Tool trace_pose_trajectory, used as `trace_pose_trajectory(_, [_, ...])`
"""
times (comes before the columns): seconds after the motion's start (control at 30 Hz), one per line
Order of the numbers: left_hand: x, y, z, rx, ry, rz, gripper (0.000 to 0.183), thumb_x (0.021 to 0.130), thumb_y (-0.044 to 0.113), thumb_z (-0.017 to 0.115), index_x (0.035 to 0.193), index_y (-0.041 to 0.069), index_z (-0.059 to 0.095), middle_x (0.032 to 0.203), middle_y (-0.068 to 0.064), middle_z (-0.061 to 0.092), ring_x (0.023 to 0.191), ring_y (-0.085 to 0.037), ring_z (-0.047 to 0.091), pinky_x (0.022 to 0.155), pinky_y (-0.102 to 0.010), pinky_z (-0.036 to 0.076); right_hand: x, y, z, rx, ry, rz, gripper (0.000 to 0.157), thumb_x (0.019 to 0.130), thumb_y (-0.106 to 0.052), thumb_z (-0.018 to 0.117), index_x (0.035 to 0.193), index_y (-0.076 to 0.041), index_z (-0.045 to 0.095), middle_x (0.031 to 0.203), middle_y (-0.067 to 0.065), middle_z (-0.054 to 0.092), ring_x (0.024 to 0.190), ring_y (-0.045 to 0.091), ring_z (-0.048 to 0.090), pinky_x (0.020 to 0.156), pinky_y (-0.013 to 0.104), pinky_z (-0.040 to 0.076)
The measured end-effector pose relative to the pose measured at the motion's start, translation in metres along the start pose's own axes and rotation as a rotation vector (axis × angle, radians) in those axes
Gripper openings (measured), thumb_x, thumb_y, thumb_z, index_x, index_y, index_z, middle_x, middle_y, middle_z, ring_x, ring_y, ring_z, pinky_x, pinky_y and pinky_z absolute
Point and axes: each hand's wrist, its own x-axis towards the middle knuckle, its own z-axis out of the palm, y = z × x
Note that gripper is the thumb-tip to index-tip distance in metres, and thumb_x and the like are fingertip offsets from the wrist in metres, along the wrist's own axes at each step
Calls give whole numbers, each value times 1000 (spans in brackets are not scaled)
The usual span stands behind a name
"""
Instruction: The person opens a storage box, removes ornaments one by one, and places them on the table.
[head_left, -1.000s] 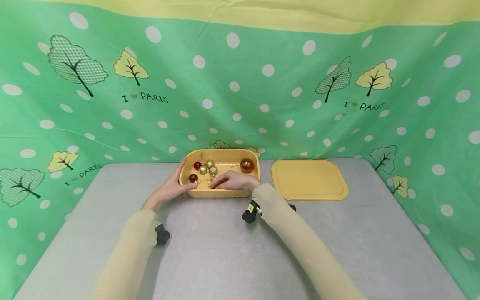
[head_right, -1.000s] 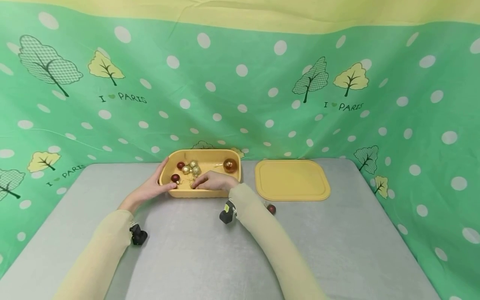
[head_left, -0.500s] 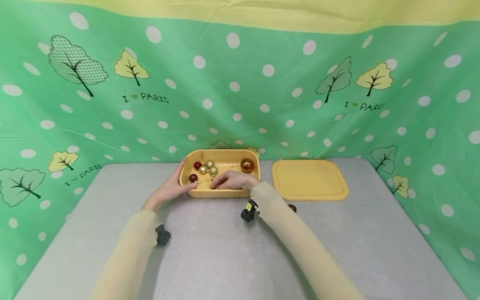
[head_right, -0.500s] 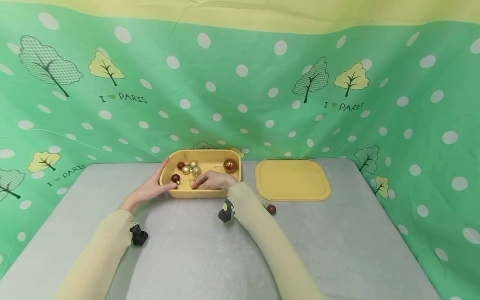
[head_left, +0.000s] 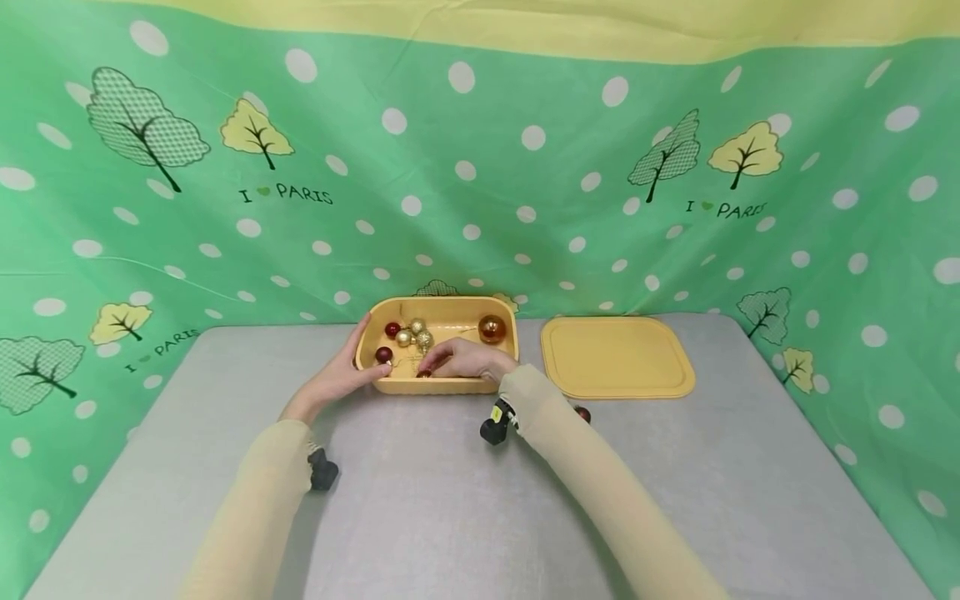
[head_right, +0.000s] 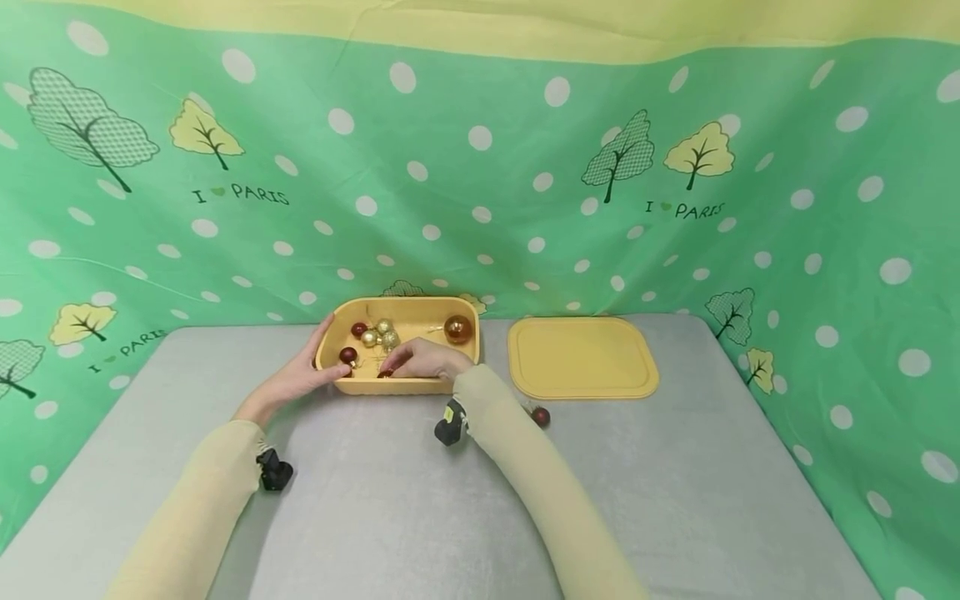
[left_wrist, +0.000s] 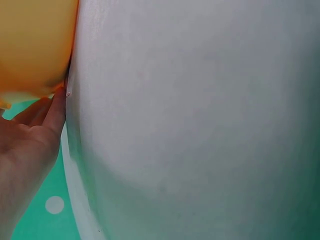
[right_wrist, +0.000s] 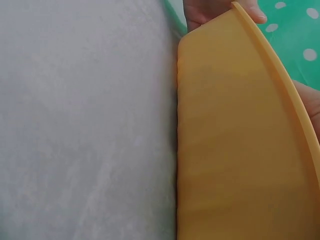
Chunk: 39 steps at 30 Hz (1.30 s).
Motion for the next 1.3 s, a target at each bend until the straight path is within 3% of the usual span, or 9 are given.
trace_pose_trajectory(0.37, [-1, 1, -1, 8, -5, -5, 104, 88, 21, 71, 156, 20, -9, 159, -20, -6, 143, -42, 4, 112, -58, 8, -4, -4, 0, 82, 46, -24, 27, 83, -3, 71, 109, 0, 67, 102, 4, 68, 95, 15, 60, 87, 24, 46])
trace_pose_trajectory(0.6, [0, -1, -1, 20, -2, -15, 104, 88, 20, 70, 155, 22, -9, 159, -19, -6, 143, -42, 4, 112, -57, 8, -13, -11, -2, 18, 126, -84, 28, 83, -4, 71, 111, -2, 67, 107, 4, 65, 98, 15, 59, 85, 24, 48])
trace_pose_trajectory(0.73, [0, -2, 0, 32, 5, -16, 106, 87, 21, 71, 155, 23, -10, 159, -21, -6, 142, -44, 6, 112, -58, 9, -24, -16, -4, -14, 151, -119, 27, 84, -6, 70, 111, -5, 68, 108, 3, 65, 99, 15, 59, 84, 25, 49])
trace_pose_trajectory(1.13, [0, 3, 3, 51, 22, -16, 105, 87, 20, 71, 156, 18, -8, 156, -29, -3, 140, -49, 10, 111, -59, 13, -65, -21, -23, 116, 140, -254, 27, 88, 2, 66, 113, 8, 63, 110, 19, 65, 91, 16, 65, 82, 31, 53])
trace_pose_trajectory(1.3, [0, 3, 4, 75, 20, -24, 105, 87, 21, 71, 155, 17, -9, 156, -30, -2, 139, -50, 10, 110, -60, 13, -78, -22, -31, 114, 149, -252, 28, 88, 1, 66, 115, 6, 62, 109, 17, 65, 93, 17, 65, 83, 31, 52])
